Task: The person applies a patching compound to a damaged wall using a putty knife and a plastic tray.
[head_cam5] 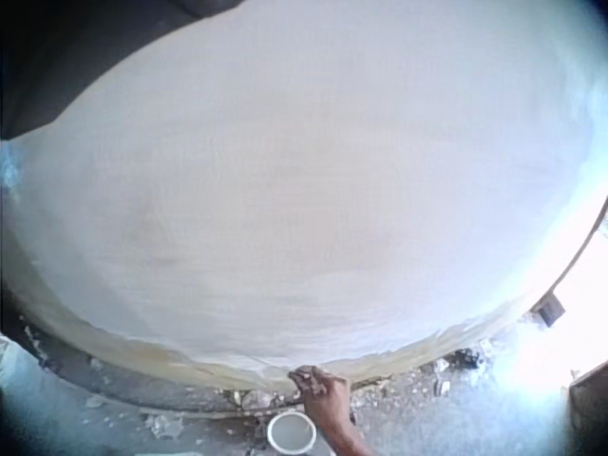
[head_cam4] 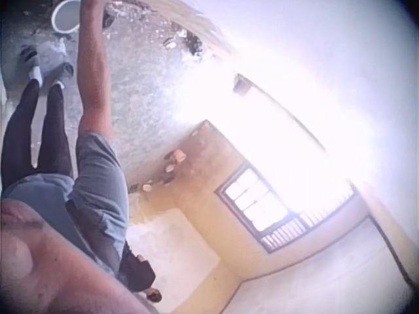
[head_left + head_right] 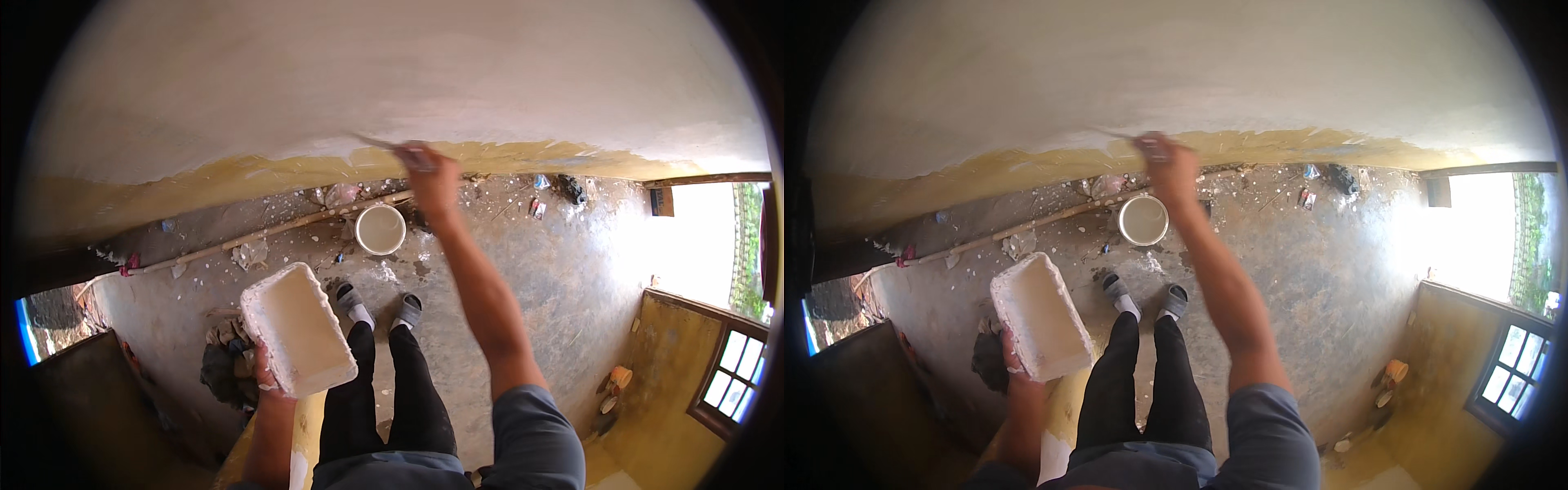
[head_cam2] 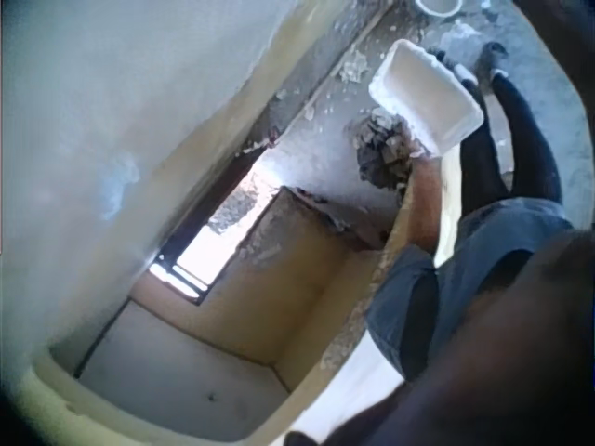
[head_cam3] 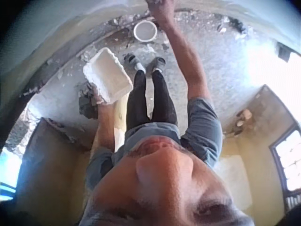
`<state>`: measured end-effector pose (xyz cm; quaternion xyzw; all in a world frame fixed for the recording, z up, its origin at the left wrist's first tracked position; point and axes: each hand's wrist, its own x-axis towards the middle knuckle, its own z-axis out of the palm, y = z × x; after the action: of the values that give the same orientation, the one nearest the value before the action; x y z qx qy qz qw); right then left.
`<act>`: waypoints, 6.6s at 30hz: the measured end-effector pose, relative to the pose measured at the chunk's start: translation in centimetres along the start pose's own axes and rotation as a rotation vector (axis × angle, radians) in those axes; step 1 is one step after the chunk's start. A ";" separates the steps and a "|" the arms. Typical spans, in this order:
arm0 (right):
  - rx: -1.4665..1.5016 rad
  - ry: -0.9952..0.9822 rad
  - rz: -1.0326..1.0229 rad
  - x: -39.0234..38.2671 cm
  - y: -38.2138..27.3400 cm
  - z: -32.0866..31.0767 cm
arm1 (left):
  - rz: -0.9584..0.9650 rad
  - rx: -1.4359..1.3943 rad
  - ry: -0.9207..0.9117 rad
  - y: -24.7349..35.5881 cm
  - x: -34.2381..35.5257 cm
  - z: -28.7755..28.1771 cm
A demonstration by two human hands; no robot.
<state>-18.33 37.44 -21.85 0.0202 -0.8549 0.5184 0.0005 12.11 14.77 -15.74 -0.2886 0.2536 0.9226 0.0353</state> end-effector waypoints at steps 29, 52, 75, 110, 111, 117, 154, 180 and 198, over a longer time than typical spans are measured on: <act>-0.605 -0.446 -1.288 -12.3 -25.7 -17.9 | -0.161 -0.035 -0.264 4.3 -2.4 16.2; -0.425 -0.098 -1.191 -15.0 -21.7 -18.3 | -0.134 0.121 -0.254 4.6 -3.3 19.7; -0.747 0.491 -0.552 -0.5 12.1 -9.3 | 0.139 0.105 -0.094 0.8 7.5 2.1; -0.884 0.766 -0.867 11.7 -4.6 -18.0 | 0.130 0.021 0.053 -0.5 6.2 -1.2; -0.740 0.695 -0.817 11.5 -6.2 -19.9 | 0.129 0.015 0.059 -0.6 6.1 -1.1; -0.907 0.457 -0.760 8.7 5.0 -17.6 | 0.106 -0.001 0.073 -1.3 5.5 -0.2; -0.899 0.643 -0.817 12.3 -6.3 -22.9 | 0.032 -0.136 0.028 -4.1 4.8 0.7; -1.050 0.112 -0.645 9.4 3.8 -7.0 | -0.079 -0.047 0.035 -4.1 5.4 2.0; -0.937 0.202 -0.480 6.9 8.4 -13.1 | -0.073 0.006 -0.013 -3.9 5.2 2.1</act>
<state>-25.74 52.70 -23.10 0.1627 -0.9618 0.0658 0.2100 7.50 18.74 -18.87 -0.2915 0.2455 0.9218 0.0713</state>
